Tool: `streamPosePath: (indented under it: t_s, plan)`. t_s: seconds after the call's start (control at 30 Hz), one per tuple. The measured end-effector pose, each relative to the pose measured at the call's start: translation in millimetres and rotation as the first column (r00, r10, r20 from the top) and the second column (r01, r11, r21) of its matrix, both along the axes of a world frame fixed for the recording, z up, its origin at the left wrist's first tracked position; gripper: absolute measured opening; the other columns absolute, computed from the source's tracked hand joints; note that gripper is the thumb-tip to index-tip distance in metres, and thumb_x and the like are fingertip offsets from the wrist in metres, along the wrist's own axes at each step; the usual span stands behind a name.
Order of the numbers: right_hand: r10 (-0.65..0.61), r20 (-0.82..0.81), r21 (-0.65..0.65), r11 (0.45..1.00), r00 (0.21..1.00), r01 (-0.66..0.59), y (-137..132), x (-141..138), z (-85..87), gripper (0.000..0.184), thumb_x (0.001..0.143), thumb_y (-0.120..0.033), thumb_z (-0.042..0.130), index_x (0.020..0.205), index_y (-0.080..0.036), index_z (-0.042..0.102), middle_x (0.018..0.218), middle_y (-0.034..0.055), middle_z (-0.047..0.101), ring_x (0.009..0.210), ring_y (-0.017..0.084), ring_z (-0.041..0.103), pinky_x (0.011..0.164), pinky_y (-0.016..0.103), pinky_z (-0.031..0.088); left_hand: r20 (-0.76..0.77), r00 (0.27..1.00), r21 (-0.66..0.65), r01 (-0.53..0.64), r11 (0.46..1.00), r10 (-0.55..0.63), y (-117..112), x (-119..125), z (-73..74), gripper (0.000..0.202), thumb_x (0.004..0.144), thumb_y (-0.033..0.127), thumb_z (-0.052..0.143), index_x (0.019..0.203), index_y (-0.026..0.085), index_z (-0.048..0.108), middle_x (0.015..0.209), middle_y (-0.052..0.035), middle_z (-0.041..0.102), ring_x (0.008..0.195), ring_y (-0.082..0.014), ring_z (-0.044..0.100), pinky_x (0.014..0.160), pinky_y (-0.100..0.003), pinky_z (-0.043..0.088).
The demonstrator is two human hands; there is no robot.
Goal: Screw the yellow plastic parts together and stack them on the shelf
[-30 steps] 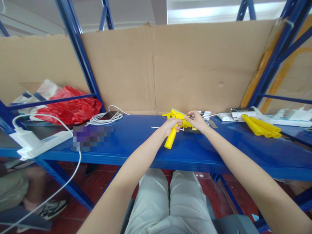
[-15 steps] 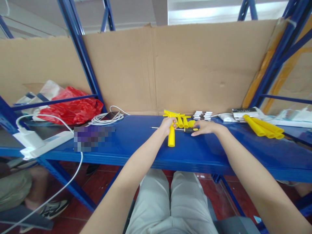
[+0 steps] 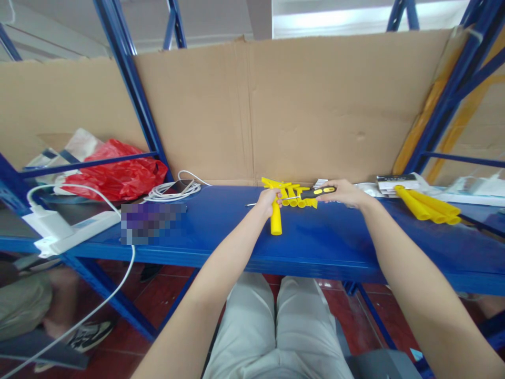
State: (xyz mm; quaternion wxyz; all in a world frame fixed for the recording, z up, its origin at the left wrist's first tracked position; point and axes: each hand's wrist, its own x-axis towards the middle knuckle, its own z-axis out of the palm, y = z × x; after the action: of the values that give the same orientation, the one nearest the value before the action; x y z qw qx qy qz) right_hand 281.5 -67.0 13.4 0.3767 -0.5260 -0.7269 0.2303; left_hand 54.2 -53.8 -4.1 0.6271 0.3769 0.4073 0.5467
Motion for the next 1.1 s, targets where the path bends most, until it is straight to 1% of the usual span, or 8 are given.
streamPosePath:
  t_s: [0.1, 0.27, 0.43, 0.57, 0.63, 0.83, 0.93, 1.1]
  plan:
    - [-0.033, -0.303, 0.051, 0.997, 0.952, 0.05, -3, -2, 2.3, 0.041, 0.053, -0.039, 0.087, 0.081, -0.016, 0.068, 0.057, -0.001, 0.059, 0.049, 0.011, 0.049, 0.045, 0.022, 0.036, 0.004, 1.0, 0.005, 0.007, 1.0, -0.007, 0, -1, 0.8, 0.025, 0.084, 0.0, 0.043, 0.067, 0.019, 0.042, 0.045, 0.007, 0.039, 0.031, -0.0049, 0.03, 0.037, -0.018, 0.026]
    - [-0.061, -0.689, 0.106, 0.977, 0.722, 0.184, 0, -8, 7.1, 0.043, 0.056, -0.045, 0.087, 0.069, -0.02, 0.054, 0.049, -0.0062, 0.047, 0.041, 0.008, 0.041, 0.036, 0.02, 0.031, 0.018, 1.0, -0.01, 0.004, 1.0, -0.004, 1, -2, 0.7, 0.024, 0.083, 0.0, 0.044, 0.068, 0.019, 0.042, 0.046, 0.0071, 0.039, 0.032, -0.0049, 0.03, 0.037, -0.017, 0.026]
    - [-0.117, -0.868, 0.098, 0.913, 0.483, 0.397, 5, -2, 12.8, 0.039, 0.068, -0.043, 0.077, 0.069, -0.024, 0.043, 0.053, -0.0067, 0.045, 0.039, 0.008, 0.039, 0.032, 0.021, 0.03, 0.036, 0.999, -0.037, -0.002, 0.999, 0.004, 3, -1, -2.0, 0.024, 0.083, 0.0, 0.043, 0.07, 0.019, 0.042, 0.046, 0.0077, 0.038, 0.033, -0.0052, 0.029, 0.037, -0.017, 0.026]
    - [-0.202, -0.927, 0.009, 0.83, 0.315, 0.557, 10, 11, 12.2, 0.033, 0.075, -0.036, 0.064, 0.068, -0.026, 0.033, 0.048, -0.0076, 0.033, 0.04, 0.01, 0.033, 0.033, 0.023, 0.029, 0.035, 0.999, -0.066, -0.01, 0.998, 0.012, 5, -2, -3.4, 0.023, 0.081, -0.001, 0.046, 0.07, 0.019, 0.043, 0.047, 0.0079, 0.038, 0.033, -0.005, 0.028, 0.037, -0.017, 0.025]
    - [-0.23, -0.926, -0.006, 0.801, 0.298, 0.599, 13, 18, 10.7, 0.034, 0.075, -0.036, 0.06, 0.068, -0.028, 0.028, 0.048, -0.0069, 0.029, 0.042, 0.012, 0.033, 0.034, 0.025, 0.031, 0.03, 0.999, -0.07, -0.017, 0.997, 0.019, 6, -3, -3.5, 0.023, 0.082, -0.001, 0.046, 0.071, 0.019, 0.043, 0.048, 0.0082, 0.038, 0.033, -0.0048, 0.028, 0.037, -0.017, 0.025]
    - [-0.186, -0.906, 0.119, 0.752, 0.382, 0.648, 17, 29, 8.8, 0.035, 0.07, -0.049, 0.051, 0.071, -0.029, 0.022, 0.057, -0.0033, 0.03, 0.052, 0.018, 0.042, 0.041, 0.032, 0.036, 0.019, 1.0, -0.084, -0.016, 0.996, 0.018, 9, -5, -4.0, 0.023, 0.083, 0.0, 0.045, 0.071, 0.019, 0.042, 0.048, 0.0085, 0.038, 0.032, -0.0044, 0.029, 0.036, -0.016, 0.026]
    - [-0.168, -0.886, 0.178, 0.738, 0.432, 0.652, 16, 29, 9.8, 0.04, 0.067, -0.057, 0.047, 0.072, -0.028, 0.02, 0.059, -0.0022, 0.028, 0.054, 0.019, 0.042, 0.044, 0.033, 0.036, 0.015, 1.0, -0.091, -0.002, 0.996, 0.004, 9, -5, -4.9, 0.022, 0.082, 0.0, 0.048, 0.073, 0.019, 0.043, 0.048, 0.0088, 0.037, 0.032, -0.0041, 0.029, 0.036, -0.015, 0.026]
    - [-0.187, -0.874, 0.184, 0.728, 0.449, 0.661, 16, 29, 9.6, 0.046, 0.065, -0.061, 0.045, 0.073, -0.027, 0.016, 0.059, -0.002, 0.026, 0.054, 0.02, 0.04, 0.045, 0.034, 0.036, -0.01, 0.999, -0.103, 0.03, 0.994, -0.031, 9, -4, -4.8, 0.019, 0.081, 0.0, 0.047, 0.075, 0.018, 0.046, 0.048, 0.0092, 0.036, 0.032, -0.0045, 0.029, 0.036, -0.015, 0.025]
